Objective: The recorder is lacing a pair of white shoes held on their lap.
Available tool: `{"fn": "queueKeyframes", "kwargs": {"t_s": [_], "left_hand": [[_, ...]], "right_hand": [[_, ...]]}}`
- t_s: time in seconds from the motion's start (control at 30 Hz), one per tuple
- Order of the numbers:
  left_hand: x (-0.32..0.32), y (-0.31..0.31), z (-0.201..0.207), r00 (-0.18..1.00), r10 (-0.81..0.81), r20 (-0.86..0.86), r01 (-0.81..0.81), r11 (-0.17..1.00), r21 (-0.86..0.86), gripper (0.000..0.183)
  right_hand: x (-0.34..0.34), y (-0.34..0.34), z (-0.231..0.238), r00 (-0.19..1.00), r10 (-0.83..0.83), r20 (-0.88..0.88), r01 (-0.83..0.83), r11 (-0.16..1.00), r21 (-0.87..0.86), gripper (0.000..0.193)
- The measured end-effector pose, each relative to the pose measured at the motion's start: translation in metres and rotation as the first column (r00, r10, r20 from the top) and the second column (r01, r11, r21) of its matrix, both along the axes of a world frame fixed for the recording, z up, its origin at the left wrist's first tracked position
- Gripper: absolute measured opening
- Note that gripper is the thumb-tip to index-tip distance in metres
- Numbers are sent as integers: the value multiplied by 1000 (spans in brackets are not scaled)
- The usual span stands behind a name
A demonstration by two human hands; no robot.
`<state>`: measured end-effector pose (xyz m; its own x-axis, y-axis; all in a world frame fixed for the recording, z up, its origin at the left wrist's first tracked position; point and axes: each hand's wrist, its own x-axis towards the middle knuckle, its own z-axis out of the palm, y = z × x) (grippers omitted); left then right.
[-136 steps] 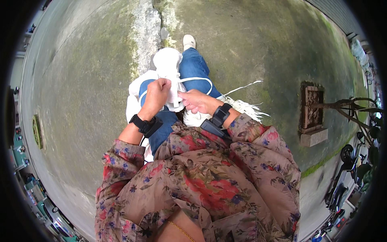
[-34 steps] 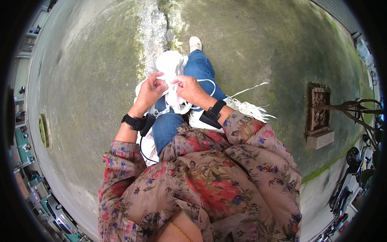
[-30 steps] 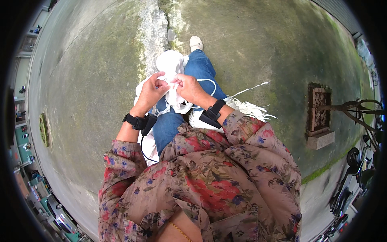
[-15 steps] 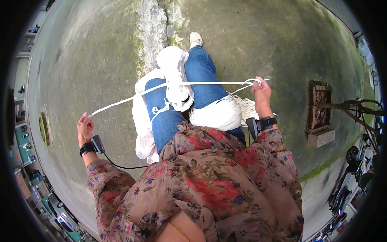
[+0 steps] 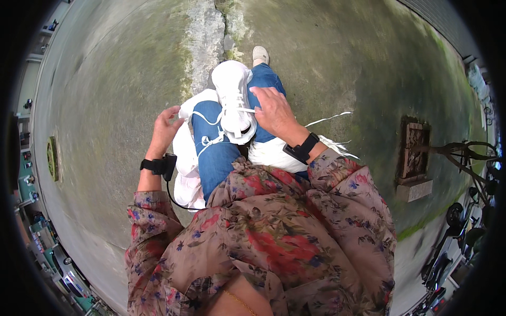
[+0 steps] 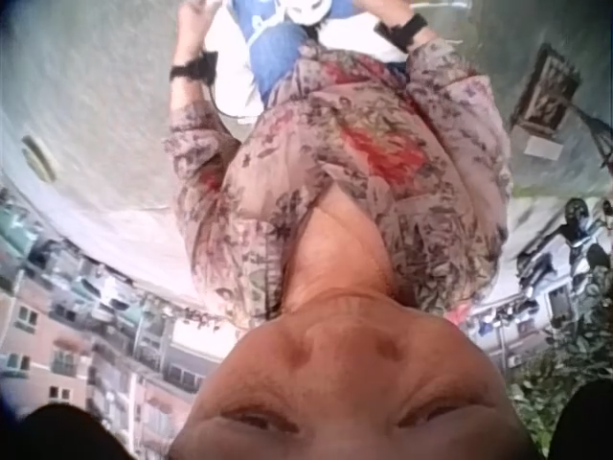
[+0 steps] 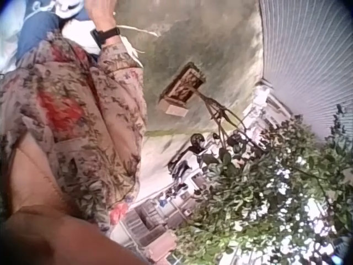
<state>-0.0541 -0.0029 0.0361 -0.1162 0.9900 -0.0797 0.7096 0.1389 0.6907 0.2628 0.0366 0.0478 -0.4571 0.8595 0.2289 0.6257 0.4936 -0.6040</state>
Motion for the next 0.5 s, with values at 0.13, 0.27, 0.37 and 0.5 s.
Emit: {"fn": "queueKeyframes", "kwargs": {"t_s": [0.13,0.27,0.37,0.5], "left_hand": [[86,15,-1,897,-353,-266,394,912,118,43],[83,18,-18,873,-342,-347,402,908,116,30],[77,16,-15,878,-352,-324,393,917,69,18],[74,13,-9,828,-404,-389,471,878,90,8]], "right_hand": [[-24,-6,-7,966,76,248,-35,985,-168,36],[-15,-8,-9,956,17,293,-3,999,-50,24],[-3,-7,-10,974,-46,224,31,997,69,18],[3,4,0,979,-202,-28,204,971,127,21]]}}
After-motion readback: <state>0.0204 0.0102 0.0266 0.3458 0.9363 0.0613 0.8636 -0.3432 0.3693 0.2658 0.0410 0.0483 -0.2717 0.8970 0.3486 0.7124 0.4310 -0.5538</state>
